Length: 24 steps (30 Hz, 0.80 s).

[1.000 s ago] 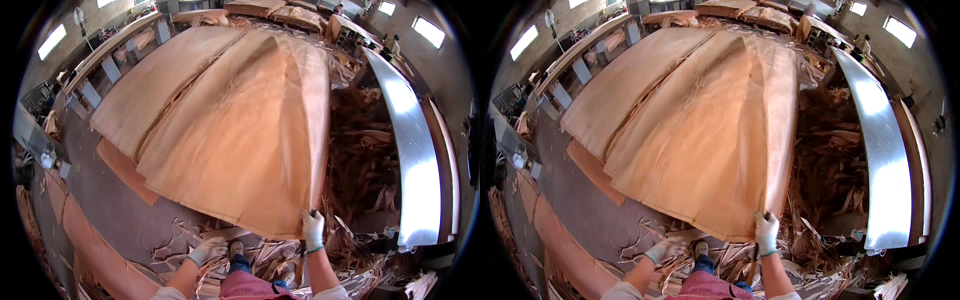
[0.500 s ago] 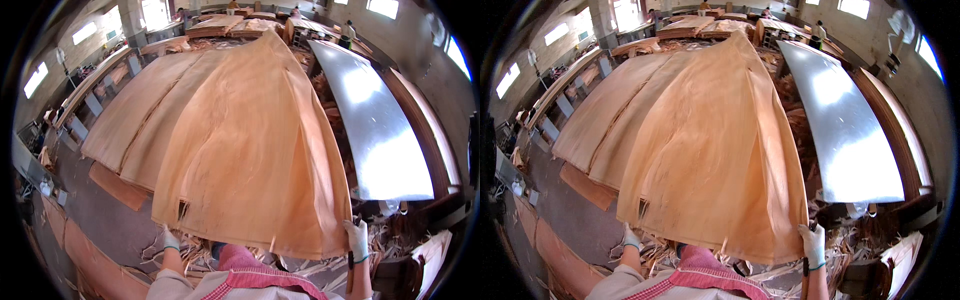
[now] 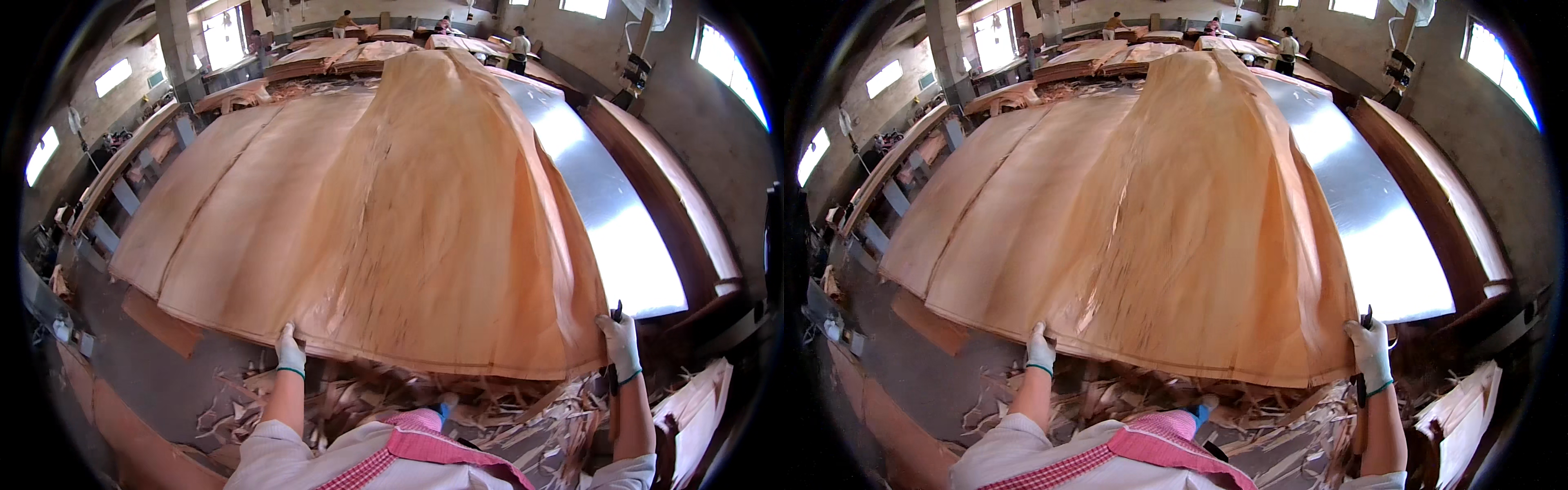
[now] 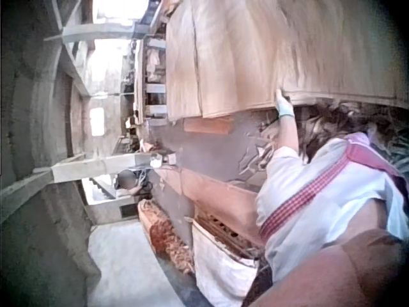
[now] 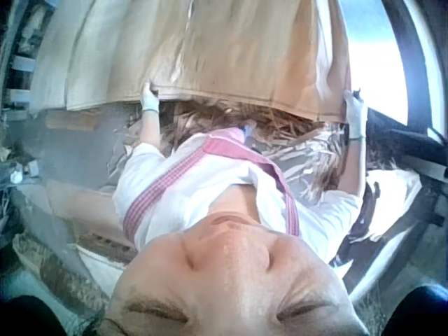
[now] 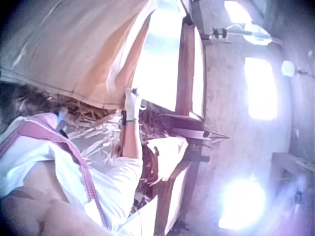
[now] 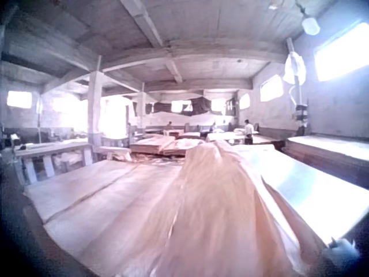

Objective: The person lifts and stacks large, thin sheets of wood veneer in a workshop. They use a long stick to assist in lifting and moving the sheets, and a knife to trim edges and remove small pieces. The person also uses a measuring tape to mark the veneer sheets.

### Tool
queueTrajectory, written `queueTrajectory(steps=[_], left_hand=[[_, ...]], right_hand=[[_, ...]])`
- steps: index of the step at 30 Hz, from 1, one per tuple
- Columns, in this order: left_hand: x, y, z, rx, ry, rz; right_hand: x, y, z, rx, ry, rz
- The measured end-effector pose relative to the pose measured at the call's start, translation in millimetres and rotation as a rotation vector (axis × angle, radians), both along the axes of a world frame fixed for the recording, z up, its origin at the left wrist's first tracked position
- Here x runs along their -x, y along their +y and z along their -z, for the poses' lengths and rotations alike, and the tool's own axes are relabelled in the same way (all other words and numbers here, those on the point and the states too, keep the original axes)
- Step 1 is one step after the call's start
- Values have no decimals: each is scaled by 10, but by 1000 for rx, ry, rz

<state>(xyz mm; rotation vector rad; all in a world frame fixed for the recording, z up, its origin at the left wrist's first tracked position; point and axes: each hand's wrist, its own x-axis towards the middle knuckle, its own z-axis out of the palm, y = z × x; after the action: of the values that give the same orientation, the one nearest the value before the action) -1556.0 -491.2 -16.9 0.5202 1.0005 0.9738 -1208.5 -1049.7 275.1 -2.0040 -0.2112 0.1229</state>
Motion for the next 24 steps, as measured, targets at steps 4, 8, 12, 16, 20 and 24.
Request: queueTrajectory(steps=[4, 8, 12, 16, 20, 24], left_hand=[[-1103, -533, -268, -29, -88, 2], [-1875, -967, -483, -154, -94, 40], [-2636, -1771, -939, -186, -132, 109], [-3233, -2592, -988, -149, -71, 144], [-3736, -3536, -906, -107, -135, 168], [-4099, -4442, -795, 25, -151, 191]], right_hand=[[-890, -601, -119, 139, -56, 29], [-1641, -1004, -207, 198, -84, 86], [-2418, -1803, 12, 263, -171, 134], [-3158, -2481, 89, 338, -166, 169], [-3547, -2973, -132, 307, -59, 182], [-4409, -4040, 382, 522, -263, 124]])
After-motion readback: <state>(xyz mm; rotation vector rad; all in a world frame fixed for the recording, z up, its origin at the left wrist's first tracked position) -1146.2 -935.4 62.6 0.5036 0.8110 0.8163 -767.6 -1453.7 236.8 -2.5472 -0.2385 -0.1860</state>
